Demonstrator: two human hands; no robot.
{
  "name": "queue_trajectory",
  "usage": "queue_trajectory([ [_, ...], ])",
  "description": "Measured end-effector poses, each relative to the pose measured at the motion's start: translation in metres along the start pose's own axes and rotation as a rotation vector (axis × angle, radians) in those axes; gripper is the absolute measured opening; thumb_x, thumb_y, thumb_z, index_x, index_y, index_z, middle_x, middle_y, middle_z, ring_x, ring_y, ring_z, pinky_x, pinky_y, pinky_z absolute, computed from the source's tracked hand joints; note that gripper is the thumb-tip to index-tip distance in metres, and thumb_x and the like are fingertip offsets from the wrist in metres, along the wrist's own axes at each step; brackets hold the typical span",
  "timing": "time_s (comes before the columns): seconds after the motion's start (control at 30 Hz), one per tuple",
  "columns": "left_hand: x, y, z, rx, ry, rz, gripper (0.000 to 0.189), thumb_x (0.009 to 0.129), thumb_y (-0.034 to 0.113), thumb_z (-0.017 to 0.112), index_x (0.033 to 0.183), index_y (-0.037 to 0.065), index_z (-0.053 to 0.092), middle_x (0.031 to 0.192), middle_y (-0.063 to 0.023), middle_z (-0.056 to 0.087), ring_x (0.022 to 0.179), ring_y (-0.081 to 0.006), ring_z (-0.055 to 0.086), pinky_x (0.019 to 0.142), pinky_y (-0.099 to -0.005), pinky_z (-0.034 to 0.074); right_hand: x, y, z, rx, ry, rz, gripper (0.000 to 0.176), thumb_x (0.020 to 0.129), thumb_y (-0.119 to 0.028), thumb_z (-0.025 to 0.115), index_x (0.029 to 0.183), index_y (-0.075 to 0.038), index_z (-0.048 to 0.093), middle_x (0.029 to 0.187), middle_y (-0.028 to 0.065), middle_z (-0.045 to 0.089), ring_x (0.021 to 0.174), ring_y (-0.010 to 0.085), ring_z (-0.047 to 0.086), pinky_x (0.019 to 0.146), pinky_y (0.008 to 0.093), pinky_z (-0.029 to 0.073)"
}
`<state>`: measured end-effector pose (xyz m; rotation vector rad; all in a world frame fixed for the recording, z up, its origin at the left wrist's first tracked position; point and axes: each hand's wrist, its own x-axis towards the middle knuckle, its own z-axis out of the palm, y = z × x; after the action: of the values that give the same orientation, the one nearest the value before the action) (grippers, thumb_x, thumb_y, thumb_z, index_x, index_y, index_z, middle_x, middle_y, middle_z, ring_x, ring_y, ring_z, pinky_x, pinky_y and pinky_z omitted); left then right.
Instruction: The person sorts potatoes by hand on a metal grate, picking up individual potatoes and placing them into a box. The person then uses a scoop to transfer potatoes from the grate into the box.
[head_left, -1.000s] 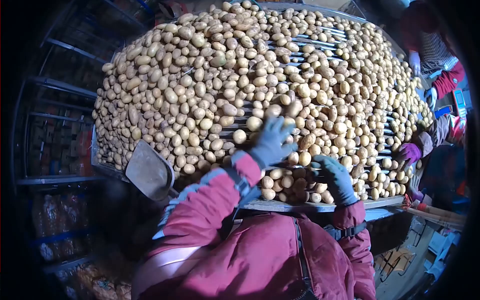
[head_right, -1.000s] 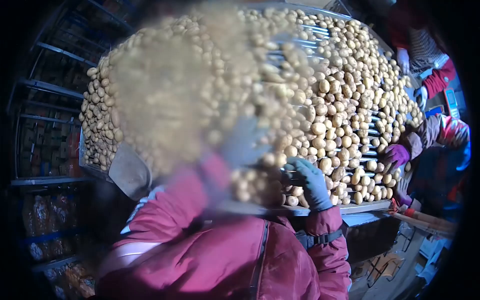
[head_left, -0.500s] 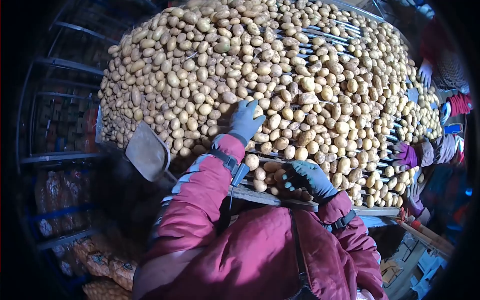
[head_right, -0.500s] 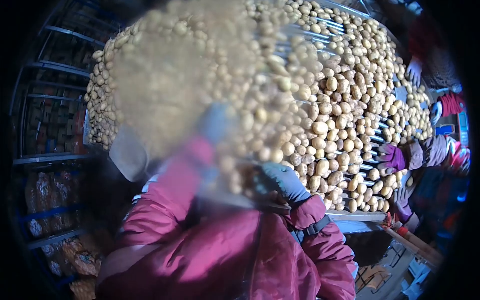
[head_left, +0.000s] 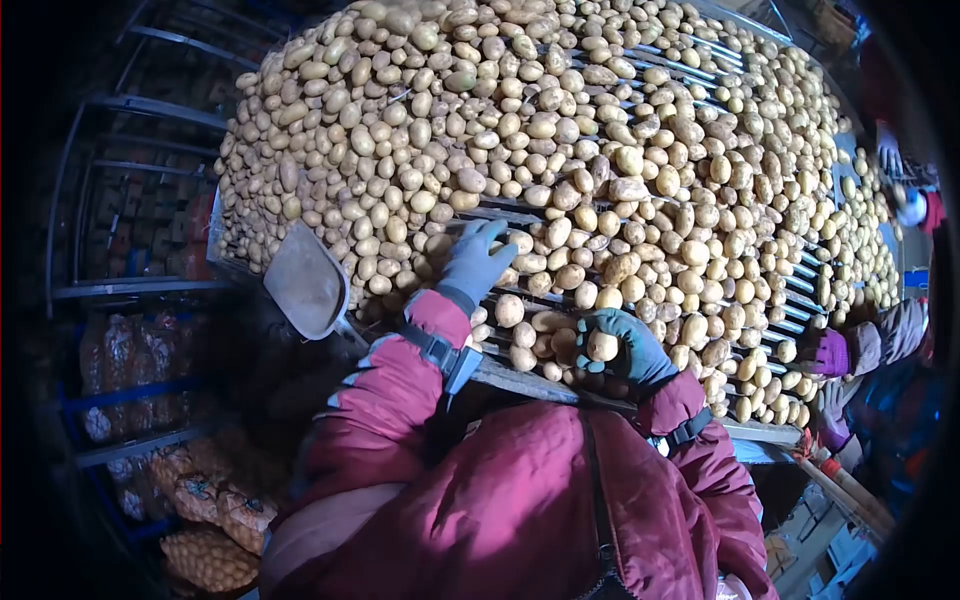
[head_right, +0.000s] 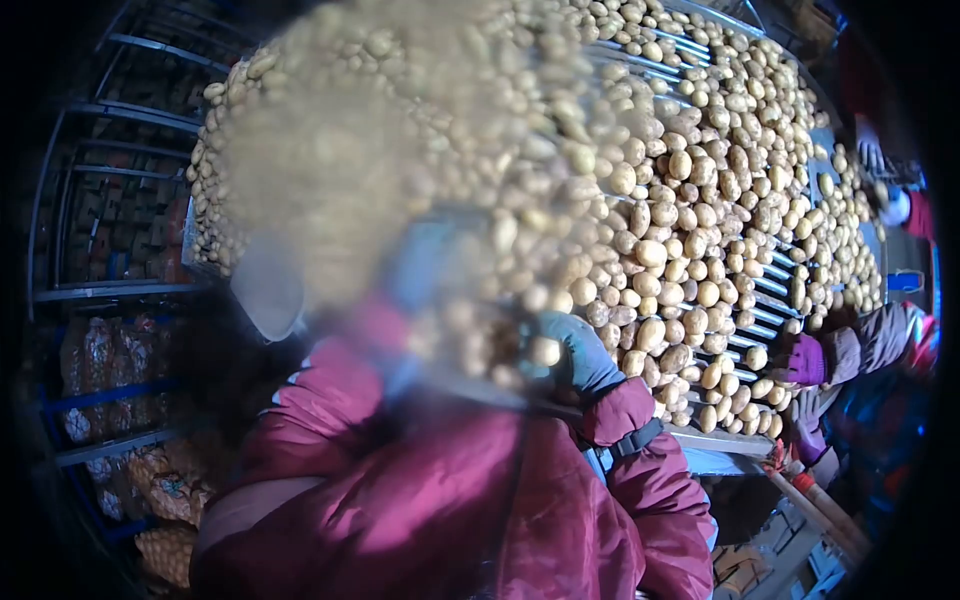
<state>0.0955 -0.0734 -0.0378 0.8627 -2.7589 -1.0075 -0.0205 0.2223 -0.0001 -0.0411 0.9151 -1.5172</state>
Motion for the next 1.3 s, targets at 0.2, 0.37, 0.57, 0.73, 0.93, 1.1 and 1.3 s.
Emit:
queue_trajectory([
  [0.2,-0.006,-0.04,0.033,0.547,0.078,0.176,0.054,0.089,0.039,0.071,0.133,0.009,0.063,0.131,-0.0196,0.06,0.117,-0.0385,0.061,0.099,-0.0463,0.051,0.007,0.017,-0.028,-0.521,-0.12,-0.301,0.027,0.086,-0.006,0.065,0.111,0.002,0.066,0.099,0.0114,0.069,0.088,0.0221,0.07,0.077,0.0366,0.059],
  [0.37,-0.019,-0.016,-0.015,-0.146,-0.149,0.049,0.043,0.098,0.032,0.062,0.133,0.007,0.064,0.125,-0.0102,0.067,0.113,-0.0248,0.062,0.1,-0.0377,0.05,0.004,0.012,0.013,-0.148,0.162,0.001,0.032,0.098,-0.021,0.061,0.116,0.005,0.069,0.102,0.0117,0.072,0.08,0.0173,0.069,0.068,0.0293,0.059],
  [0.57,-0.072,0.077,-0.037,-0.714,-0.413,0.302,0.034,0.108,0.026,0.052,0.13,0.005,0.066,0.122,-0.0059,0.07,0.117,-0.0185,0.062,0.105,-0.0341,0.047,0.018,0.034,0.042,-0.132,0.037,0.018,0.052,0.104,-0.048,0.052,0.132,-0.005,0.059,0.104,0.0144,0.072,0.064,0.0237,0.068,0.052,0.0319,0.055],
  [0.73,-0.091,0.073,-0.05,-0.486,-0.293,0.293,0.031,0.107,0.021,0.054,0.126,0.002,0.068,0.125,-0.0104,0.07,0.116,-0.0202,0.063,0.104,-0.033,0.047,0.003,0.044,0.07,-0.122,0.05,-0.219,0.051,0.104,-0.05,0.05,0.12,-0.002,0.062,0.087,0.0126,0.069,0.056,0.0254,0.066,0.047,0.0337,0.052],
  [0.93,-0.105,-0.021,-0.082,-0.161,-0.382,0.17,0.034,0.099,0.022,0.06,0.123,-0.001,0.066,0.109,-0.0196,0.069,0.107,-0.0299,0.065,0.094,-0.0392,0.051,0.002,0.156,-0.074,0.171,0.702,-0.475,0.051,0.099,-0.057,0.056,0.108,-0.008,0.063,0.072,0.0118,0.066,0.05,0.0276,0.062,0.044,0.0381,0.05],
  [1.1,-0.139,-0.016,-0.078,0.429,-0.308,0.637,0.051,0.085,0.026,0.073,0.129,0.005,0.061,0.115,-0.0188,0.059,0.11,-0.0385,0.057,0.096,-0.0484,0.047,-0.153,0.141,-0.07,0.313,1.024,-0.623,0.053,0.097,-0.057,0.059,0.109,-0.006,0.062,0.08,0.0136,0.066,0.048,0.031,0.064,0.04,0.0419,0.054],
  [1.3,-0.123,-0.053,-0.066,0.311,-0.389,0.584,0.045,0.084,0.026,0.075,0.123,0.006,0.063,0.112,-0.0152,0.061,0.107,-0.0361,0.059,0.091,-0.0448,0.049,-0.352,0.146,-0.099,-0.114,1.606,-0.66,0.042,0.1,-0.043,0.061,0.118,-0.006,0.071,0.11,0.0034,0.069,0.094,0.0148,0.063,0.087,0.0314,0.052],
])
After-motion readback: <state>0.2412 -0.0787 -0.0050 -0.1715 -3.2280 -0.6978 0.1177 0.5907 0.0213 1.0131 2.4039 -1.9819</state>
